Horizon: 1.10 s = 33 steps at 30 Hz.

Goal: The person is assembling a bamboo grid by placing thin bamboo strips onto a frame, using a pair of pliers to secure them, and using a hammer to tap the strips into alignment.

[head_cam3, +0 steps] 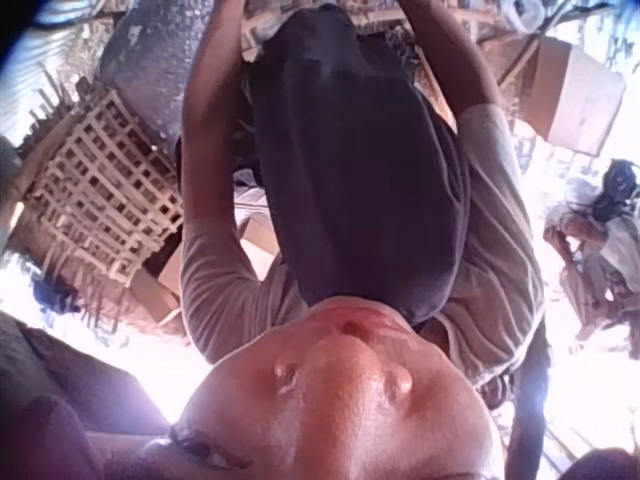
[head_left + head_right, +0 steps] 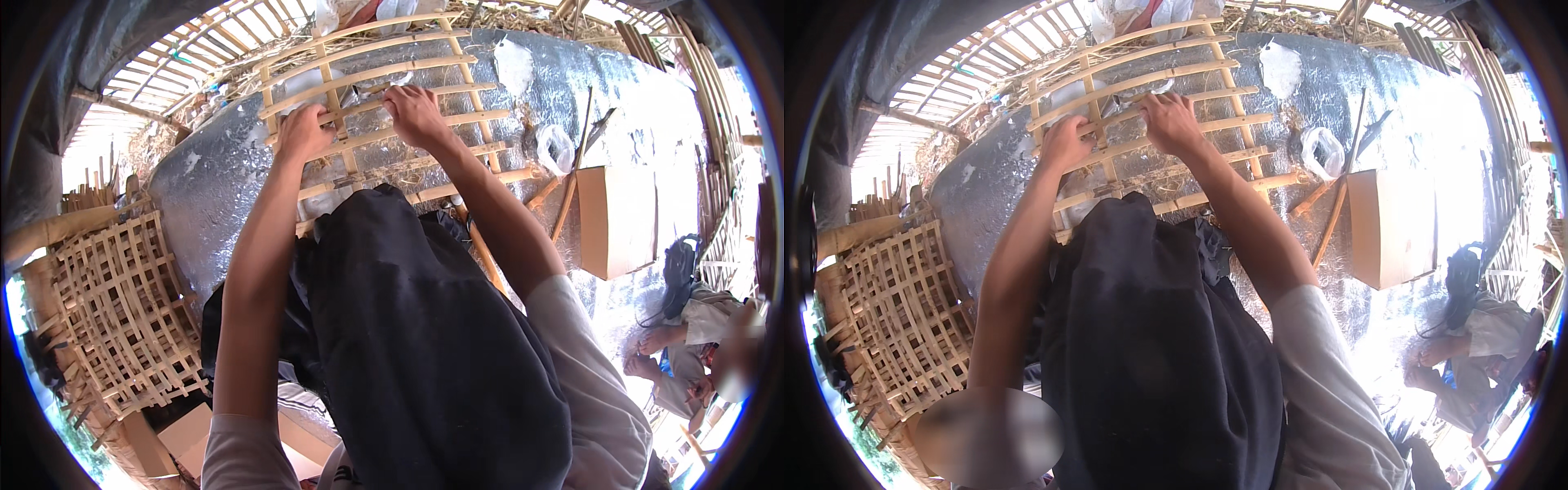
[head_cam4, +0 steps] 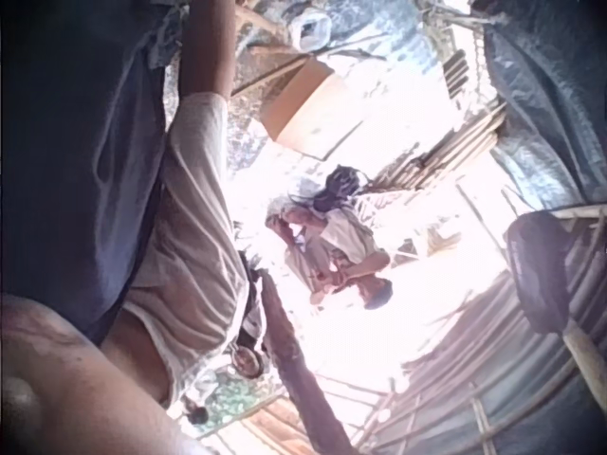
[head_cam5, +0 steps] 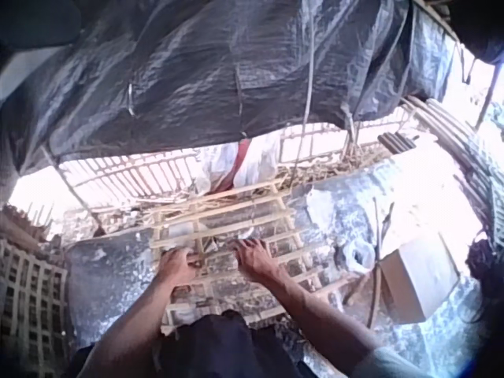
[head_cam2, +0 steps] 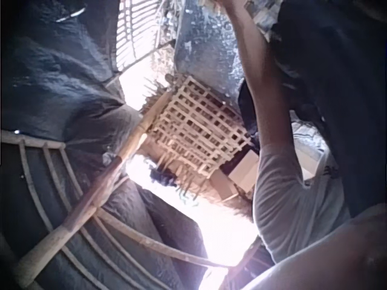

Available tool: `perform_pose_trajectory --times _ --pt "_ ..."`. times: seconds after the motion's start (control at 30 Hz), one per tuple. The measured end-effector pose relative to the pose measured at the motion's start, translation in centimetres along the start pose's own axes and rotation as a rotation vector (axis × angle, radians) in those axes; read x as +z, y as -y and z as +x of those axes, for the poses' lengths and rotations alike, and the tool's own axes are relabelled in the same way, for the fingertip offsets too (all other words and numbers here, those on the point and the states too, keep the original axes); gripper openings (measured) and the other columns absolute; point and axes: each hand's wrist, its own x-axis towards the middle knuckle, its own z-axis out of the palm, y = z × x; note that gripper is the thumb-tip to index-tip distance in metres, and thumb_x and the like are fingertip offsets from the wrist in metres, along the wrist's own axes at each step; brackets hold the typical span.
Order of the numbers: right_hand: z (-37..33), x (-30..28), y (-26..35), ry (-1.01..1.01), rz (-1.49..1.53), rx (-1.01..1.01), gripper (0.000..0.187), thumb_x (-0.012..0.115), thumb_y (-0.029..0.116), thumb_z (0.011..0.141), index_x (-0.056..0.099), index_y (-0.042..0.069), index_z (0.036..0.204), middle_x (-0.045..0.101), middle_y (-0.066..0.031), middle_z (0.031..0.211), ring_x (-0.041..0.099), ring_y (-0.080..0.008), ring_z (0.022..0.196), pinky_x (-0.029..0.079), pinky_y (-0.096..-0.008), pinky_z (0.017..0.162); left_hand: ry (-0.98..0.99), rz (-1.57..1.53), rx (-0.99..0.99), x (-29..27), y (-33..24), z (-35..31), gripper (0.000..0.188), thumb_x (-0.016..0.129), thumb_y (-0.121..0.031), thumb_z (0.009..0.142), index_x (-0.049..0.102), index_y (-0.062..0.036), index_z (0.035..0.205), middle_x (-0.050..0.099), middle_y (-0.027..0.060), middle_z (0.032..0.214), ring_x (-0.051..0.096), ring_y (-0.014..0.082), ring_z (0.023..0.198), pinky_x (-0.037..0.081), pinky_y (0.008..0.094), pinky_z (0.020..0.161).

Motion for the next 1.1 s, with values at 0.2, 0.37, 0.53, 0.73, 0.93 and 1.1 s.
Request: perform_pose_trajectory --times 0.2,0.37,0.53,0.73,0.93,1.1 --pt "2.2 1.8 -0.2 0.057 -0.013 0.037 0.021 0.049 0.019 0.095 0.058 0.008 0.111 0.064 -0.017 0.111 0.057 -0.0387 0.108 0.034 -0.0552 0.099 -0.013 0.028 0.002 1.1 1.2 0.2 0.038 0.075 -0.02 0.073 0.069 -0.0087 0.109 0.07 0.0159 0.103 0.065 0.0374 0.101 0.052 0.0473 0.089" --pt "1.5 0.9 0.3 -0.108 0.128 -0.059 0.015 0.046 0.018 0.098 0.056 0.01 0.106 0.066 -0.0128 0.097 0.057 -0.0364 0.093 0.034 -0.0505 0.088 -0.162 -0.012 -0.004 1.5 0.7 -0.9 0.037 0.079 -0.022 0.072 0.069 -0.0093 0.105 0.069 0.0132 0.107 0.065 0.0346 0.103 0.053 0.0466 0.089" --pt "1.1 -0.3 1.6 -0.213 0.135 -0.083 0.014 0.046 0.017 0.1 0.055 0.01 0.108 0.066 -0.0118 0.088 0.057 -0.0351 0.085 0.034 -0.0509 0.085 -0.243 -0.007 0.007 -0.5 -0.9 -0.9 0.017 0.071 -0.011 0.072 0.063 -0.0068 0.087 0.07 0.0111 0.096 0.066 0.0365 0.09 0.053 0.0475 0.075" --pt "1.0 0.3 1.9 -0.009 0.064 0.051 0.019 0.049 0.013 0.097 0.051 0.008 0.114 0.07 -0.0144 0.091 0.064 -0.0373 0.095 0.035 -0.051 0.09 -0.163 -0.192 0.066 0.9 0.8 -1.2 0.025 0.075 -0.013 0.073 0.066 -0.0066 0.096 0.071 0.0158 0.092 0.069 0.0364 0.087 0.055 0.0451 0.077" --pt "0.4 0.6 0.8 -0.03 0.003 -0.035 0.011 0.049 0.016 0.098 0.051 0.01 0.107 0.067 -0.0135 0.083 0.064 -0.0342 0.088 0.035 -0.0501 0.086 -0.275 -0.203 0.138 1.2 0.7 -1.7 0.022 0.076 -0.013 0.074 0.066 -0.0031 0.091 0.071 0.017 0.088 0.069 0.0359 0.084 0.055 0.0427 0.076" --pt "0.4 0.2 1.0 -0.062 -0.01 -0.01 0.008 0.05 0.017 0.099 0.053 0.012 0.104 0.066 -0.0108 0.075 0.065 -0.0343 0.08 0.035 -0.0507 0.083 0.003 0.329 -0.012 -1.3 -1.3 -0.7 0.029 0.081 -0.026 0.074 0.073 -0.0049 0.093 0.073 0.0152 0.089 0.071 0.0328 0.086 0.056 0.0415 0.081"
